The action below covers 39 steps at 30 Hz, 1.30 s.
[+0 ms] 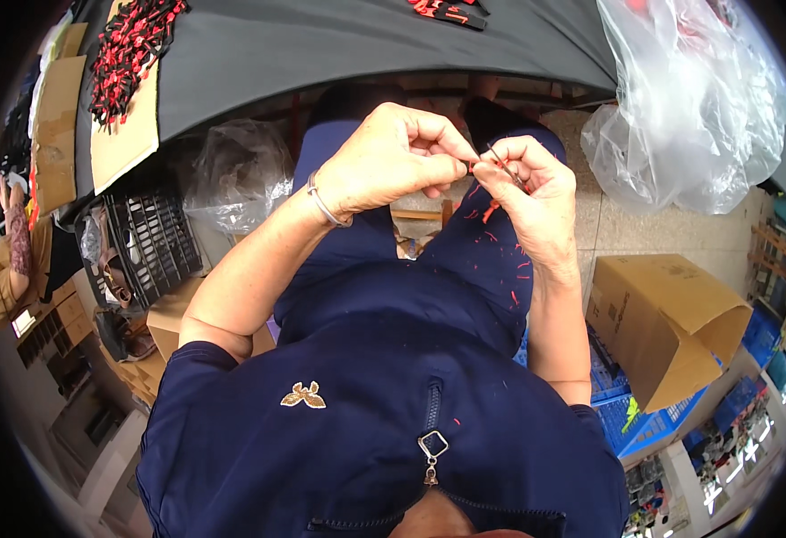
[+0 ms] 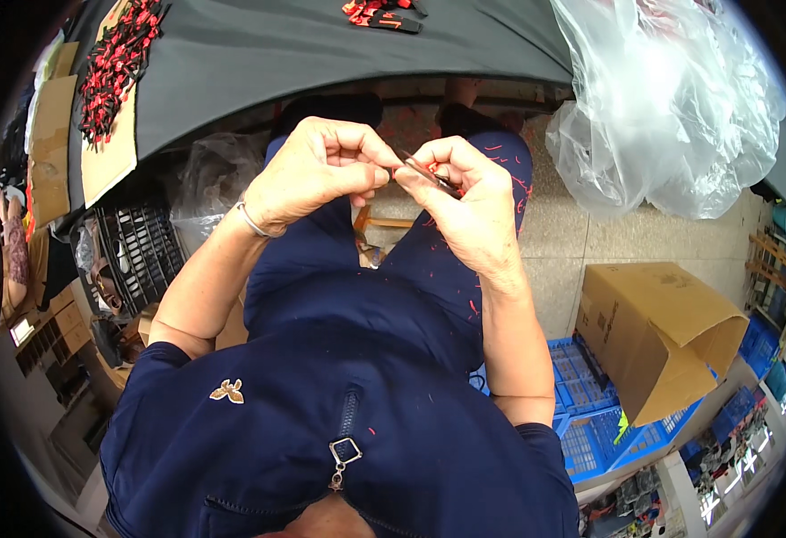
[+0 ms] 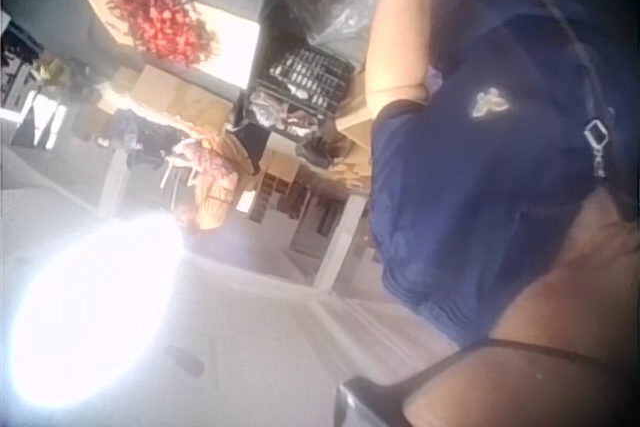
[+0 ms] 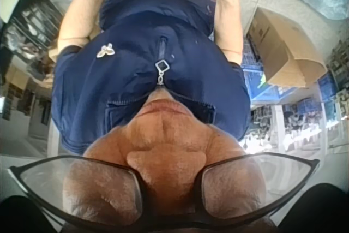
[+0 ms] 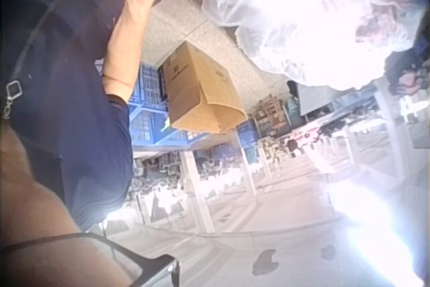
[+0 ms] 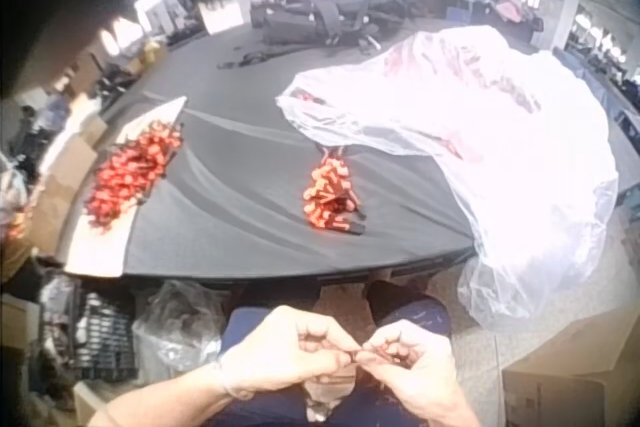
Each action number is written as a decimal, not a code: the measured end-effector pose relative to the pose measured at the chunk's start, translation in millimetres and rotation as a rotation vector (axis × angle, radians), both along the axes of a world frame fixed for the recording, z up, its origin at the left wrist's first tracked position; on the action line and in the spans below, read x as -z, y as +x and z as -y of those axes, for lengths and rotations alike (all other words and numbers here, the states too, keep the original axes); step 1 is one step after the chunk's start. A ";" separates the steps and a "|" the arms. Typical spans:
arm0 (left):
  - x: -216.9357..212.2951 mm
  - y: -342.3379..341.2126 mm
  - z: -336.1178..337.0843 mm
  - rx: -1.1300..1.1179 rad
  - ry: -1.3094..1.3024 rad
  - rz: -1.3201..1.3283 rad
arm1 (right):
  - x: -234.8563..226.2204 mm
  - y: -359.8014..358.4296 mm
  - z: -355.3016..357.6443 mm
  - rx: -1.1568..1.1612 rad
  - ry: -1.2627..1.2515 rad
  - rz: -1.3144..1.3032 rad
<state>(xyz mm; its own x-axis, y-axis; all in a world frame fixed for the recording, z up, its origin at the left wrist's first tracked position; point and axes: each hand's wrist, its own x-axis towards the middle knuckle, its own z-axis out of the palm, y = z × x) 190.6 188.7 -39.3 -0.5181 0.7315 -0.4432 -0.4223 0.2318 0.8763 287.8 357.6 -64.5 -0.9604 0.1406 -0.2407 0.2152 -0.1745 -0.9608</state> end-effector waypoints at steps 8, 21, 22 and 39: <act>21.3 5.3 7.9 -0.166 0.065 0.294 | 13.0 2.9 17.0 0.192 -0.055 -0.004; 8.3 -6.7 6.7 -0.021 -0.054 0.063 | -5.0 9.7 3.7 0.109 0.876 -0.310; 6.3 -7.8 6.4 -0.022 -0.056 0.065 | -4.9 9.1 2.7 0.107 0.873 -0.309; 14.5 -28.0 2.5 0.223 -0.088 0.172 | -3.4 -0.5 -18.5 -0.167 1.159 -0.578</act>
<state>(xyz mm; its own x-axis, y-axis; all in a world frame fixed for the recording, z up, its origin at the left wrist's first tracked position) 162.7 186.3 -53.8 -0.2603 0.7737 -0.5777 -0.4931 0.4078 0.7684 287.3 376.1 -61.2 -0.9093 -0.1441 0.3903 -0.3388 0.8010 -0.4935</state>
